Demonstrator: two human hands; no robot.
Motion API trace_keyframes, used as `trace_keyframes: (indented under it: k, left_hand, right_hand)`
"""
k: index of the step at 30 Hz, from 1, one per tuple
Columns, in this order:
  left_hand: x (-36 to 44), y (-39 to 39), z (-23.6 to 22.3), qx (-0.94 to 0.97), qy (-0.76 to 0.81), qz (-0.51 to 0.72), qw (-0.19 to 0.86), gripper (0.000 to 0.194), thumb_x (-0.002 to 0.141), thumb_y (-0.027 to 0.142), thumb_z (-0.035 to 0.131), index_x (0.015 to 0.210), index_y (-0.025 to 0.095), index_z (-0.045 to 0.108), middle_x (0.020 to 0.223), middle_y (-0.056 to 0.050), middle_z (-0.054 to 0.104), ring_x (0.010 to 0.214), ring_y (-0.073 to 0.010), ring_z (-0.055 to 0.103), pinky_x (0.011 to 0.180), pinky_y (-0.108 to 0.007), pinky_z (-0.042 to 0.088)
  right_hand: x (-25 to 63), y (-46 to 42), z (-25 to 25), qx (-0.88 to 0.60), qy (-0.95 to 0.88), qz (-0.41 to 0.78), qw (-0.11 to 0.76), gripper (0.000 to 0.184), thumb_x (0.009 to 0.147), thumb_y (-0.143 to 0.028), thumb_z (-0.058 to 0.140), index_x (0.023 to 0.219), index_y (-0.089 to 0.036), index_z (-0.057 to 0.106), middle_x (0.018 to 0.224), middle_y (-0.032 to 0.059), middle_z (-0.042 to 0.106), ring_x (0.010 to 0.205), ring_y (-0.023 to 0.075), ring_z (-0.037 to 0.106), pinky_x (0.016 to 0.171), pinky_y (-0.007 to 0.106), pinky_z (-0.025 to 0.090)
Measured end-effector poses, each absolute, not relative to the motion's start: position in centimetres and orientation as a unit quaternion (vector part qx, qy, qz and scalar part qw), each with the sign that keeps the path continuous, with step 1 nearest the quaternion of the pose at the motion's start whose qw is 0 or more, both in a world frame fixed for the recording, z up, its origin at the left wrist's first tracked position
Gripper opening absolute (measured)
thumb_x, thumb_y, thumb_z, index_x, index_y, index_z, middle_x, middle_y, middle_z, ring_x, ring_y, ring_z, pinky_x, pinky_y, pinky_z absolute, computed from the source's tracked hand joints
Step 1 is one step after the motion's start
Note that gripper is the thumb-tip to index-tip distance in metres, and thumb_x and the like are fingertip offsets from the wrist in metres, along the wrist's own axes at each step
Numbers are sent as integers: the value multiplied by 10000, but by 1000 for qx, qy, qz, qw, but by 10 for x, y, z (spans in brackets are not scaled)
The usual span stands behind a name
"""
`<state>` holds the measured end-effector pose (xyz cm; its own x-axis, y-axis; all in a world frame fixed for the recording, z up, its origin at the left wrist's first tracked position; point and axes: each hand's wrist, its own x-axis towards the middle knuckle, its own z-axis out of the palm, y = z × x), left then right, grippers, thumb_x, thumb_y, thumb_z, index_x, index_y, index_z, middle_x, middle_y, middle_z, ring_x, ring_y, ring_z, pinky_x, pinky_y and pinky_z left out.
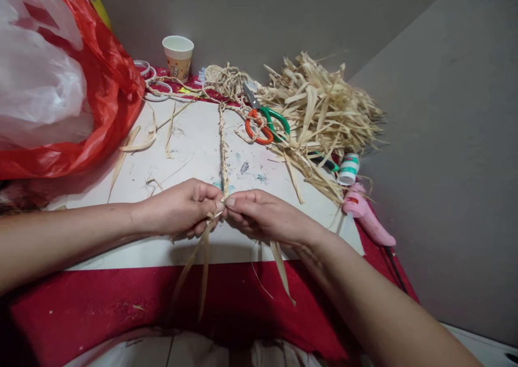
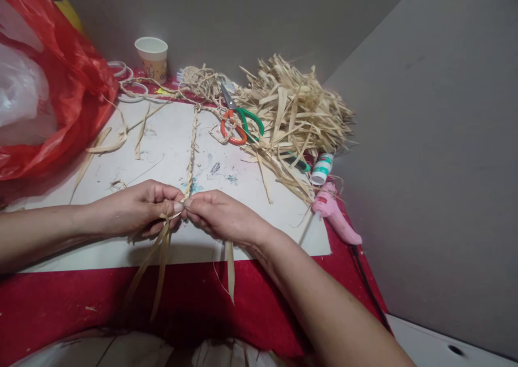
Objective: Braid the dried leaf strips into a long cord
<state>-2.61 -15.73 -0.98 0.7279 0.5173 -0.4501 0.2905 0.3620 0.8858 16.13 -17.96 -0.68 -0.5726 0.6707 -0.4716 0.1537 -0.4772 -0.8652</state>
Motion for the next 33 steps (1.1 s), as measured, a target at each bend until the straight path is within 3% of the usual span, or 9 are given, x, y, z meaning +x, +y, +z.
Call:
trace_keyframes:
  k: [4,11,16,23,28,33]
  left_hand:
    - [-26,-154,-9,585,354,51,728,259,892,347,441,816,146,586,576,22,544,400,-52,422,388,-179,351]
    - [-29,-153,-8,682,392,65,614,235,859,290,472,733,149,610,514,34,524,422,-57,414,421,-188,316]
    - [-29,-153,-4,681,419,78,596,211,824,274,499,735,143,638,497,39,509,418,-60,400,401,-187,299]
    - [-29,-157,12,732,443,122,503,177,782,214,525,680,137,647,524,40,528,481,-55,416,446,-174,303]
    - [-27,-173,15,824,417,142,357,217,792,163,499,627,152,641,487,51,501,457,-52,401,457,-185,288]
    - [-29,-185,3,901,367,169,159,267,839,205,495,583,159,552,504,43,502,448,-63,419,450,-206,286]
  right_hand:
    - [158,-183,-9,-468,-493,709,190,318,861,-289,447,568,-171,409,471,-76,322,376,36,216,368,192,153]
    - [154,-188,-14,-521,-530,634,215,278,782,-221,444,528,-188,337,481,-72,283,433,54,191,387,208,152]
    - [151,-187,-13,-531,-531,625,214,261,747,-217,438,511,-187,332,472,-71,288,429,51,192,392,206,157]
    - [148,-189,-11,-565,-529,601,199,209,720,-223,449,526,-163,501,434,-62,345,409,52,250,399,205,173]
    - [144,-191,-11,-557,-492,626,234,226,716,-224,467,550,-158,604,395,-70,339,379,50,236,404,209,188]
    - [142,-194,-10,-523,-414,693,273,211,717,-198,467,513,-180,519,365,-76,347,341,50,216,375,217,164]
